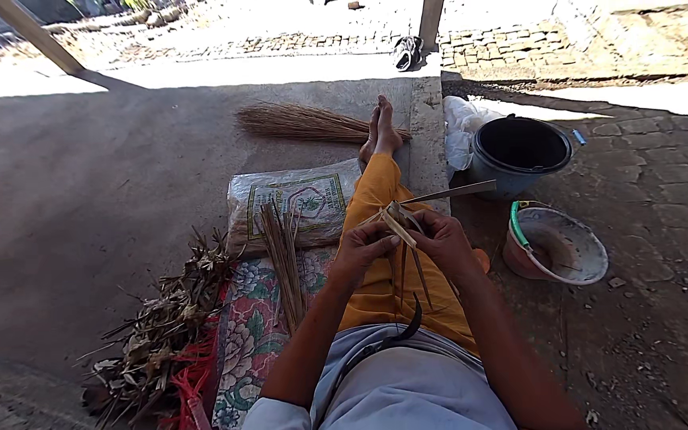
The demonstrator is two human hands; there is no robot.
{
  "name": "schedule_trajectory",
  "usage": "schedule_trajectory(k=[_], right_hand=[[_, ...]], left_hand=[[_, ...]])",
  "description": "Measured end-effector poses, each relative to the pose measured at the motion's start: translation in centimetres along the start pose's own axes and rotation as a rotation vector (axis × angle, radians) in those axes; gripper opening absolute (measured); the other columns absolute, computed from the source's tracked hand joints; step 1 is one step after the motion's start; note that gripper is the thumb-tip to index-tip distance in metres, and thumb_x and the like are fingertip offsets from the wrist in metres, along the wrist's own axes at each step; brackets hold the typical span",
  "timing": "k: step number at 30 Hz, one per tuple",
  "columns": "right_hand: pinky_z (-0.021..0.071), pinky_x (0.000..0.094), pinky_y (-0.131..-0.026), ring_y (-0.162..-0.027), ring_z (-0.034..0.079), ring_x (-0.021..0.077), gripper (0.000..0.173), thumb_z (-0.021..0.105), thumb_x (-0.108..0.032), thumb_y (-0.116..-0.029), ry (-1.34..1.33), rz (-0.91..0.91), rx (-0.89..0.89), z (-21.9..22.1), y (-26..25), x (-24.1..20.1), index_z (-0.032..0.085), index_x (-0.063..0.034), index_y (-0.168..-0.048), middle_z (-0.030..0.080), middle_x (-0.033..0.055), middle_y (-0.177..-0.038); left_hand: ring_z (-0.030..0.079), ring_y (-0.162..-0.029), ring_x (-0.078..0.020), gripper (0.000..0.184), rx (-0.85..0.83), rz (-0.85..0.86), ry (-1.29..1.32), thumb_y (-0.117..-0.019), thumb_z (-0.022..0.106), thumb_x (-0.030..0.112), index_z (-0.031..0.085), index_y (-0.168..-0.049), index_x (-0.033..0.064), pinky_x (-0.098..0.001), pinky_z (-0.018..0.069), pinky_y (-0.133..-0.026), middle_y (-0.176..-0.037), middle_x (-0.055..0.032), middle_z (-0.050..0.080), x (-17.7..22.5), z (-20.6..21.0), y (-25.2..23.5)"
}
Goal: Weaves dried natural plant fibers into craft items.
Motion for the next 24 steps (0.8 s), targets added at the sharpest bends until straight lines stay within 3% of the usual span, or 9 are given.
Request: schedule_trajectory(k=[4,8,18,21,24], right_hand=[[0.0533,0.0201,-0.067,-0.067,0.061,0.0048,0.009,0.071,0.003,-0.0895,-0.112,0.053,-0.057,-0.04,0.01,0.2,0.069,-0.0031,-0.096,0.066,0.0008,-0.077],[0.0525,0.0192,-0.067,-0.066,0.059,0.0033,0.012,0.07,0.006,-0.0883,-0.204,0.107,-0.08,-0.18,0.0,0.38,0.067,-0.0058,-0.088,0.064,-0.0019,-0.074],[0.0558,0.0241,-0.074,-0.071,0.061,0.0066,0.013,0.069,0.007,-0.0883,-0.344,0.179,-0.093,0.08,-0.06,1.02,0.067,-0.0052,-0.085,0.065,0.0004,-0.077],[0.0553,0.0231,-0.072,-0.07,0.062,0.007,0.008,0.069,0.003,-0.0904,-0.379,0.18,-0.09,0.16,-0.09,1.03,0.069,-0.0052,-0.09,0.066,0.0011,-0.078],[0.0548,0.0225,-0.073,-0.072,0.061,0.006,0.012,0.057,-0.008,-0.1008,-0.416,0.14,-0.056,0.18,-0.15,0.82,0.069,-0.0086,-0.1,0.065,-0.0007,-0.081]], left_hand=[[0.07,-0.072,-0.0115,0.017,-0.05,-0.065,-0.027,-0.0912,0.066,-0.009,0.067,-0.108,-0.0045,-0.0274,0.0612,-0.075,-0.083,-0.0071,0.072,-0.07,-0.3,-0.21],[0.07,-0.07,-0.0091,0.014,-0.024,-0.076,-0.104,-0.0904,0.067,-0.01,0.069,-0.103,-0.0046,-0.0245,0.0606,-0.073,-0.08,-0.0049,0.073,0.39,-0.13,-0.21],[0.068,-0.068,-0.0069,0.005,-0.018,0.032,-0.209,-0.0886,0.072,-0.006,0.072,-0.091,-0.0024,-0.0228,0.0589,-0.071,-0.075,-0.0024,0.071,0.07,-0.31,-0.34],[0.067,-0.068,-0.0065,0.003,-0.033,0.019,-0.203,-0.0901,0.07,-0.005,0.071,-0.09,-0.0021,-0.0226,0.0587,-0.072,-0.076,-0.0024,0.07,0.14,-0.43,-0.36],[0.066,-0.067,-0.0065,0.005,-0.02,0.003,-0.192,-0.0918,0.068,-0.004,0.071,-0.09,-0.0007,-0.0231,0.0583,-0.071,-0.074,-0.0013,0.069,0.38,-0.47,-0.39]])
Point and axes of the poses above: each hand's wrist, its own y-axis away from the middle knuckle, its own z-axis out of the palm, x = y × z, the point moved 1 cm from there along -y, towards the middle knuckle
